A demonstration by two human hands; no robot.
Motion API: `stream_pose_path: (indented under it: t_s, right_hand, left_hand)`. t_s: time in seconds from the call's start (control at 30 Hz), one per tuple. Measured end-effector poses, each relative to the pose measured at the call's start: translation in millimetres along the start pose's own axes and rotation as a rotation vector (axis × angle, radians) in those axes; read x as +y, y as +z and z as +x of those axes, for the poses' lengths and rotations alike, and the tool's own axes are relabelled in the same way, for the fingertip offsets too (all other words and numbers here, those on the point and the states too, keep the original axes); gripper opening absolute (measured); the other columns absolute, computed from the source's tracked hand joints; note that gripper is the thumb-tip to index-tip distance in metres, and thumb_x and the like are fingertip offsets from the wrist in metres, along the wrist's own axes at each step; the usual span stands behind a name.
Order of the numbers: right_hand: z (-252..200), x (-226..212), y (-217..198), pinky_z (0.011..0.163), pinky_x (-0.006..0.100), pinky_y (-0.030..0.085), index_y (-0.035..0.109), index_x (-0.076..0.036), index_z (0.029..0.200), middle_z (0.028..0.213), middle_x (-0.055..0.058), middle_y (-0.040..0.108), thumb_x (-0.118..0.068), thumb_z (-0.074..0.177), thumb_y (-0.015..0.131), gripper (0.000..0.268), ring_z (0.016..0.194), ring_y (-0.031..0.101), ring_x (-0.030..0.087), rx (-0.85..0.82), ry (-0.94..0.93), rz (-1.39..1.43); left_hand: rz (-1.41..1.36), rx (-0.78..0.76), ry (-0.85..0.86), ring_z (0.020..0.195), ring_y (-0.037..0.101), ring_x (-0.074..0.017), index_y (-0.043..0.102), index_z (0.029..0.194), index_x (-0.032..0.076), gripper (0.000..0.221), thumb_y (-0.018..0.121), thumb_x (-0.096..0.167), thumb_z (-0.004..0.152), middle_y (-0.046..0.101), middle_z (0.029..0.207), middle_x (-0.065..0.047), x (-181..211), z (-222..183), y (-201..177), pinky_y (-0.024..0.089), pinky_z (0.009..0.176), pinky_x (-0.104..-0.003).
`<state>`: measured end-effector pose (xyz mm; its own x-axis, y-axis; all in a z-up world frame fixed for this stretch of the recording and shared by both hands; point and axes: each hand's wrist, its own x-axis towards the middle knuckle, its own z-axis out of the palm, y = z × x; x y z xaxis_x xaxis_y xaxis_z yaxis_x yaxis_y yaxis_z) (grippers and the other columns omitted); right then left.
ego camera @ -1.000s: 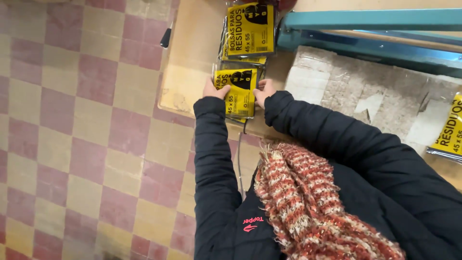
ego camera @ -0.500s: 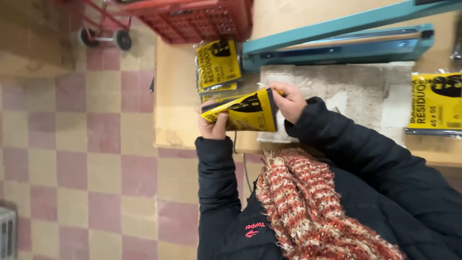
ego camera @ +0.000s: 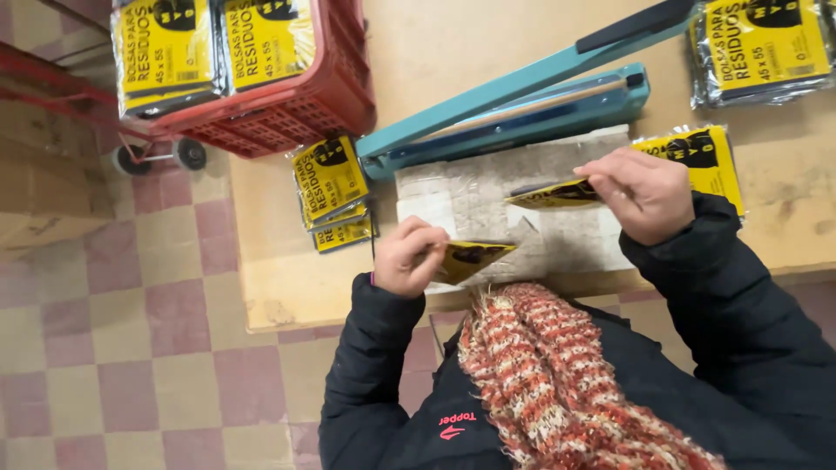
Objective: Sealing the opening of plastic bag packages using an impulse sealer.
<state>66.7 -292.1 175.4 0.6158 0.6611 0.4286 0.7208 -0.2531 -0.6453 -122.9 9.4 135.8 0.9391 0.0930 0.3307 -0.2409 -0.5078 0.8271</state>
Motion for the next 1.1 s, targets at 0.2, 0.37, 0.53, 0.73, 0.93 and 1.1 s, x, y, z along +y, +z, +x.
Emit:
stream_pose_path:
  t_s: [0.2, 0.37, 0.53, 0.73, 0.93, 1.1]
  right_hand:
    - [-34, 186, 53, 0.080, 0.029, 0.052, 0.075, -0.002, 0.109, 0.096, 0.010, 0.072, -0.015, 0.108, 0.063, 0.018, 0.087, 0.066, 0.015, 0.012, 0.394, 0.301]
    - [-37, 275, 97, 0.077, 0.028, 0.052, 0.073, -0.003, 0.111, 0.095, 0.006, 0.074, -0.019, 0.109, 0.060, 0.021, 0.086, 0.068, 0.013, 0.015, 0.692, 0.305]
    - [-52, 311, 108, 0.081, 0.025, 0.051, 0.072, -0.003, 0.115, 0.095, 0.003, 0.068, -0.001, 0.096, 0.066, 0.021, 0.087, 0.063, 0.011, 0.222, 0.528, 0.329]
    - [-29, 323, 135, 0.076, 0.025, 0.050, 0.054, -0.003, 0.111, 0.089, 0.002, 0.059, 0.000, 0.096, 0.073, 0.024, 0.080, 0.058, 0.010, 0.470, 0.569, 0.397]
    - [0, 281, 129, 0.076, 0.026, 0.054, 0.053, -0.002, 0.114, 0.091, 0.006, 0.066, -0.003, 0.097, 0.071, 0.024, 0.080, 0.065, 0.012, 0.421, 0.619, 0.203]
    - [11, 252, 106, 0.074, 0.028, 0.054, 0.051, 0.000, 0.119, 0.092, 0.006, 0.070, -0.007, 0.098, 0.071, 0.029, 0.079, 0.067, 0.013, 0.300, 0.661, 0.092]
  left_hand:
    - [-0.361, 0.343, -0.411, 0.085, 0.061, -0.0099, 0.071, 0.102, 0.002, 0.011, 0.070, 0.012, 0.100, 0.067, 0.092, -0.003, -190, 8, 78, 0.051, 0.079, -0.025]
    - [0.026, 0.537, -0.649, 0.079, 0.071, -0.0121, 0.075, 0.103, 0.007, 0.016, 0.073, 0.021, 0.096, 0.076, 0.086, -0.005, -243, 33, 103, 0.056, 0.078, -0.028]
    - [0.217, 0.474, -0.650, 0.067, 0.067, -0.0170, 0.060, 0.092, 0.007, 0.022, 0.075, 0.022, 0.087, 0.070, 0.076, -0.008, -228, 29, 81, 0.056, 0.066, -0.034]
    - [0.369, 0.617, -0.817, 0.063, 0.062, -0.0347, 0.053, 0.083, 0.009, 0.030, 0.078, 0.026, 0.086, 0.062, 0.069, -0.012, -212, 58, 91, 0.052, 0.065, -0.043]
    - [0.590, 0.629, -0.861, 0.071, 0.061, -0.0382, 0.057, 0.074, 0.012, 0.036, 0.083, 0.037, 0.078, 0.061, 0.073, -0.013, -234, 67, 101, 0.050, 0.067, -0.050]
    - [0.593, 0.521, -0.930, 0.075, 0.061, -0.0381, 0.057, 0.078, 0.014, 0.028, 0.078, 0.033, 0.080, 0.061, 0.080, -0.013, -189, 75, 83, 0.050, 0.070, -0.050]
